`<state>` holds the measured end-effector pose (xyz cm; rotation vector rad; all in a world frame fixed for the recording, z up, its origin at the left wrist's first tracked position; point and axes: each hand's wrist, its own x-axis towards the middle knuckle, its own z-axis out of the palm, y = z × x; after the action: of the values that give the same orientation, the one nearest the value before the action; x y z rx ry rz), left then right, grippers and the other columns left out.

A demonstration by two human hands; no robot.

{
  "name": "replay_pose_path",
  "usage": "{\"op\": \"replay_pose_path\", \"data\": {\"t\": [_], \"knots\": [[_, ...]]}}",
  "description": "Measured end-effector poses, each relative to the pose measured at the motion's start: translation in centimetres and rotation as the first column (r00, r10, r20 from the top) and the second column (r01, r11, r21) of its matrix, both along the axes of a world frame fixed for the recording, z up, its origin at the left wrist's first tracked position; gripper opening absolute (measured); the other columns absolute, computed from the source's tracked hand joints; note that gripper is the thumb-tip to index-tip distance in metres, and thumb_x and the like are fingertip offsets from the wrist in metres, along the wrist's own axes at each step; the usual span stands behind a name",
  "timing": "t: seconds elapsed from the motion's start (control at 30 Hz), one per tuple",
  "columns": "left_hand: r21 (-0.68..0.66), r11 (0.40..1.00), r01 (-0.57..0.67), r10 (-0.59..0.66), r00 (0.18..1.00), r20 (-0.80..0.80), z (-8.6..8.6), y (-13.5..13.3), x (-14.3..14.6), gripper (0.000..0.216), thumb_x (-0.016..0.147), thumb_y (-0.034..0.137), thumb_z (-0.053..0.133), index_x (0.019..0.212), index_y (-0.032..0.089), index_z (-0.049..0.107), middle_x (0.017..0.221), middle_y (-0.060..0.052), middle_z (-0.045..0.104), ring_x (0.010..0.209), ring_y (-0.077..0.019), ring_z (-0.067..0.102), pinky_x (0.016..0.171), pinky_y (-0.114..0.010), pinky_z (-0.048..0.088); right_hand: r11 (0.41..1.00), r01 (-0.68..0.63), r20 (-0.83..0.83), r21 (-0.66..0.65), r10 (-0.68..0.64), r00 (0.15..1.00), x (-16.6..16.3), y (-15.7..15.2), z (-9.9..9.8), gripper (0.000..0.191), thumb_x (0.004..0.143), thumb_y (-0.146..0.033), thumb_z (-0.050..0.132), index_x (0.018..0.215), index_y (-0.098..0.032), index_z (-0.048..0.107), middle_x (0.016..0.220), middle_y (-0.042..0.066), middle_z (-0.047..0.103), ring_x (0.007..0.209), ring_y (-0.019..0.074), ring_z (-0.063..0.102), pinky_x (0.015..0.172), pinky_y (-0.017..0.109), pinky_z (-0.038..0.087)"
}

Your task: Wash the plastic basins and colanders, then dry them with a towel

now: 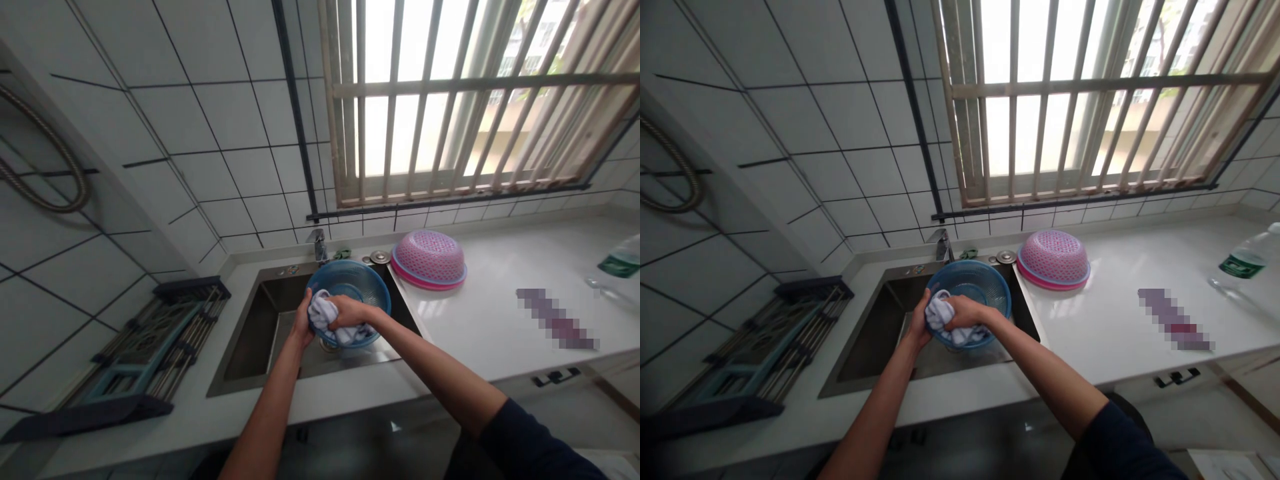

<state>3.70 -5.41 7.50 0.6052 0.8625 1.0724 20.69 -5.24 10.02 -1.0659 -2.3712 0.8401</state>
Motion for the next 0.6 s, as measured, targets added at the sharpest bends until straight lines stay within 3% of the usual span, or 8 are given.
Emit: {"op": "replay_pose_path", "data": {"t": [0.1,0.17,0.27,0.37,0.43,0.47,0.5,0.6], "knots": [[0.010,1.000,-0.002,0.002,1.000,0.008,0.0,0.1,-0.2,0.051,0.099,0.055,0.059,0.125,0.014,0.071,0.101,-0.013,0.082,0.094,-0.0279,0.079,0.088,-0.037,0.063,0.999,-0.006,-0.004,-0.033,0.006,1.000,1.1,-0.9,0.6,0.037,0.065,-0.022,0.084,0.100,-0.018,0.072,0.093,0.001,0.073,0.075,0.0165,0.063,0.068,0.023,0.045],[0.030,0.999,0.016,-0.017,1.000,0.018,0.0,0.2,-0.6,0.053,0.098,0.055,0.059,0.130,0.014,0.068,0.105,-0.013,0.081,0.095,-0.0283,0.079,0.088,-0.039,0.063,0.997,0.075,-0.135,-0.019,-0.077,0.988,2.3,-1.4,1.1,0.032,0.067,-0.023,0.081,0.098,-0.017,0.073,0.095,0.002,0.074,0.080,0.0181,0.065,0.073,0.025,0.049],[0.016,1.000,0.019,-0.018,0.998,-0.056,-0.2,0.1,-1.3,0.049,0.092,0.045,0.069,0.129,0.014,0.067,0.101,-0.013,0.080,0.087,-0.0271,0.078,0.081,-0.037,0.063,0.946,0.316,-0.442,-0.067,-0.312,0.841,5.3,-1.8,2.0,0.032,0.075,-0.029,0.073,0.104,-0.015,0.074,0.106,0.007,0.076,0.094,0.0226,0.070,0.086,0.031,0.054],[0.129,0.991,0.032,-0.004,0.976,-0.216,-0.2,-0.3,-1.6,0.056,0.077,0.022,0.076,0.133,0.019,0.066,0.110,-0.010,0.078,0.089,-0.0229,0.074,0.079,-0.030,0.060,0.755,0.640,-0.613,-0.141,-0.574,0.543,9.6,-1.7,3.0,0.047,0.078,-0.044,0.073,0.114,-0.013,0.072,0.115,0.013,0.076,0.104,0.0274,0.072,0.092,0.039,0.056],[0.268,0.956,0.117,-0.026,0.946,-0.322,0.1,-0.6,-1.4,0.067,0.070,0.012,0.074,0.136,0.023,0.067,0.124,-0.009,0.075,0.103,-0.0241,0.071,0.086,-0.030,0.058,0.610,0.787,-0.612,-0.093,-0.659,0.438,12.3,-1.5,3.8,0.053,0.077,-0.050,0.075,0.115,-0.012,0.071,0.116,0.016,0.076,0.104,0.0290,0.072,0.092,0.040,0.056],[0.324,0.929,0.179,-0.049,0.927,-0.372,0.3,-0.8,-1.2,0.070,0.068,0.010,0.073,0.135,0.024,0.068,0.130,-0.008,0.073,0.112,-0.0259,0.068,0.091,-0.031,0.056,0.584,0.811,-0.578,-0.033,-0.673,0.461,13.3,-1.5,4.2,0.055,0.077,-0.052,0.076,0.115,-0.013,0.071,0.115,0.016,0.076,0.103,0.0287,0.072,0.091,0.039,0.055],[0.368,0.898,0.243,-0.074,0.905,-0.418,0.5,-1.0,-1.1,0.070,0.066,0.009,0.072,0.134,0.024,0.069,0.134,-0.009,0.071,0.119,-0.0281,0.065,0.097,-0.034,0.054,0.604,0.796,-0.518,0.041,-0.669,0.533,14.0,-1.5,4.7,0.056,0.077,-0.053,0.078,0.116,-0.014,0.070,0.114,0.015,0.076,0.101,0.0279,0.072,0.090,0.038,0.055],[0.466,0.785,0.409,-0.149,0.854,-0.499,1.3,-1.4,-1.0,0.071,0.065,0.010,0.072,0.134,0.024,0.071,0.144,-0.009,0.066,0.134,-0.0329,0.057,0.113,-0.041,0.045,0.804,0.558,-0.156,0.204,-0.536,0.830,14.2,-2.1,5.7,0.060,0.072,-0.057,0.084,0.117,-0.019,0.070,0.110,0.010,0.077,0.095,0.0252,0.072,0.085,0.033,0.053]]}}
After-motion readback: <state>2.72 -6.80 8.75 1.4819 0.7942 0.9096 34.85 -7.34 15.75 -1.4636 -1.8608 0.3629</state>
